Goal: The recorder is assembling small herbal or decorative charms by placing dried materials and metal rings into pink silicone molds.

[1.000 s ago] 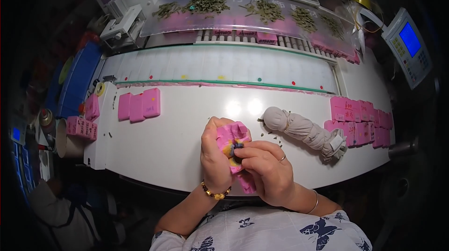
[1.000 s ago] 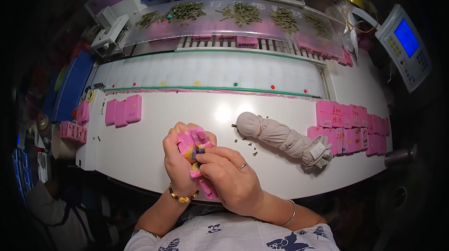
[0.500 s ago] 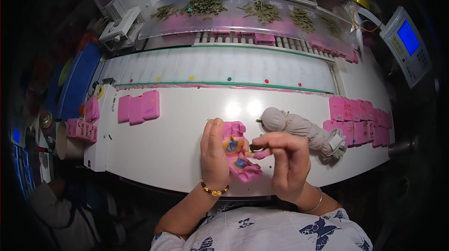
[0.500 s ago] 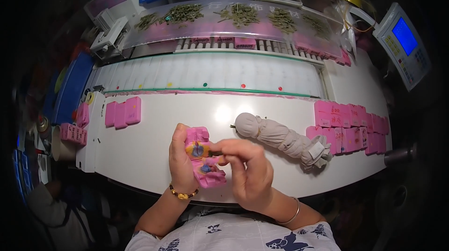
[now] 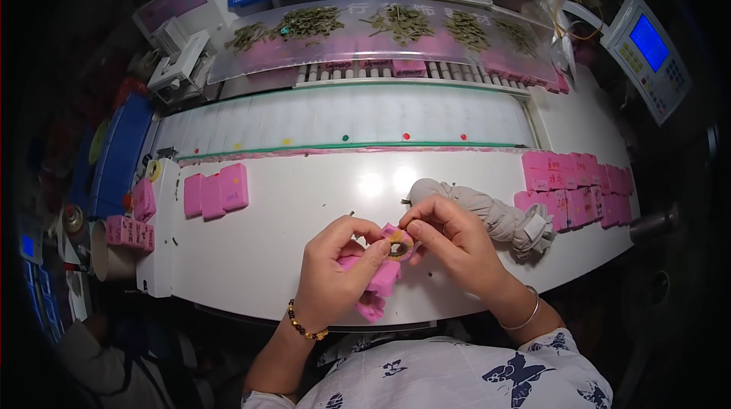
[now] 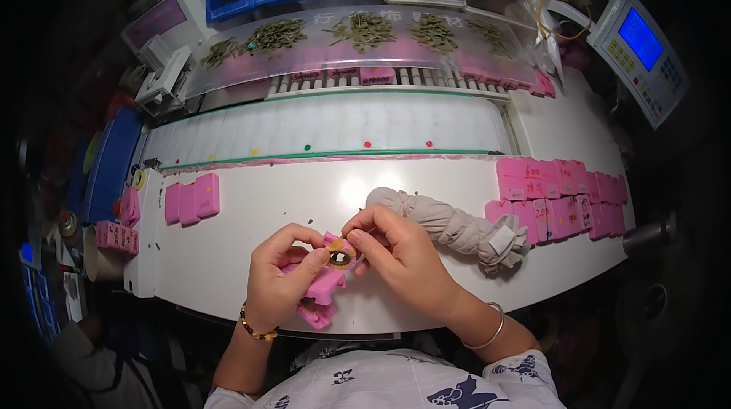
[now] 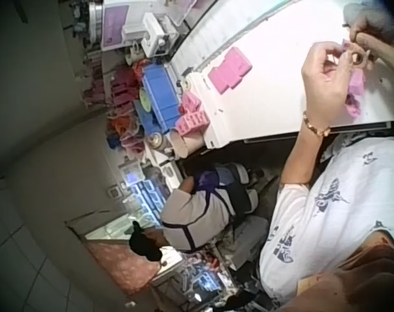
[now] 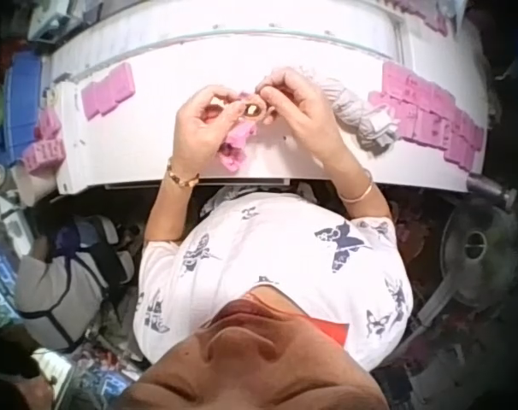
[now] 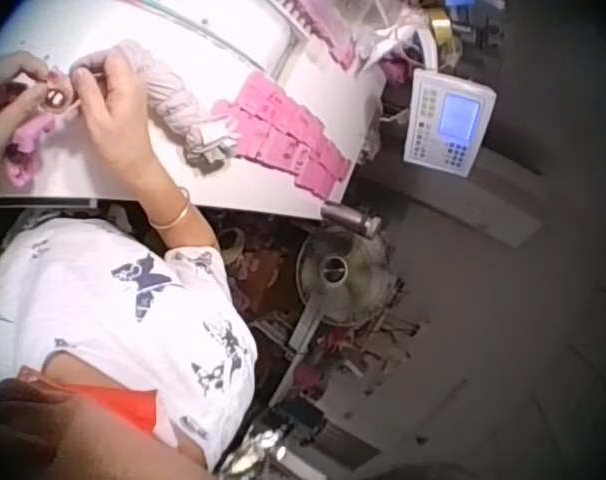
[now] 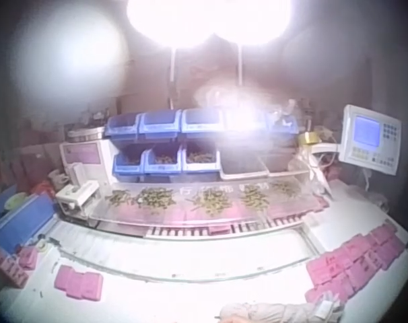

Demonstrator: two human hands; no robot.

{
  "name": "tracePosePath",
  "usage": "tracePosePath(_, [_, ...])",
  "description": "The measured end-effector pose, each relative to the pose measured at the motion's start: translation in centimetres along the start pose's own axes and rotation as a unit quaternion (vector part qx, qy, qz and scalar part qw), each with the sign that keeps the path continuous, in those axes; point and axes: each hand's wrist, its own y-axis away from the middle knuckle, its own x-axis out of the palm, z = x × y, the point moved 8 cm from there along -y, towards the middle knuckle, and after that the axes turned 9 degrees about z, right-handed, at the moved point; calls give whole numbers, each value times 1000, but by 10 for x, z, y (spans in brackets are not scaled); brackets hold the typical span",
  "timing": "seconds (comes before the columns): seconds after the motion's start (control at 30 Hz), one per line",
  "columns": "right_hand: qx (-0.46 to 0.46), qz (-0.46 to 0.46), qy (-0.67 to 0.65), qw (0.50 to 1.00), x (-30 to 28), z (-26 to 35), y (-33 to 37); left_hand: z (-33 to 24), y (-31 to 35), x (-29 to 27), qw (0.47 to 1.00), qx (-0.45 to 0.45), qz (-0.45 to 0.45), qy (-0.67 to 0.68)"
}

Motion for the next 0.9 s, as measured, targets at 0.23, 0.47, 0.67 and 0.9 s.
tracePosePath(0.23, [17,33,128,991,2,12,0,2,-1,8,999,-31,38,-3])
tracePosePath(0.47, [-38,88,240,966,15,31,-4,0,1,11,998,-48,47,2])
tracePosePath(0.67, [-37,94,278,955,16,26,-6,5,5,13,994,-73,78,2])
tracePosePath(0.9, [-49,65,220,972,16,16,-4,10,5,13,992,-77,68,69])
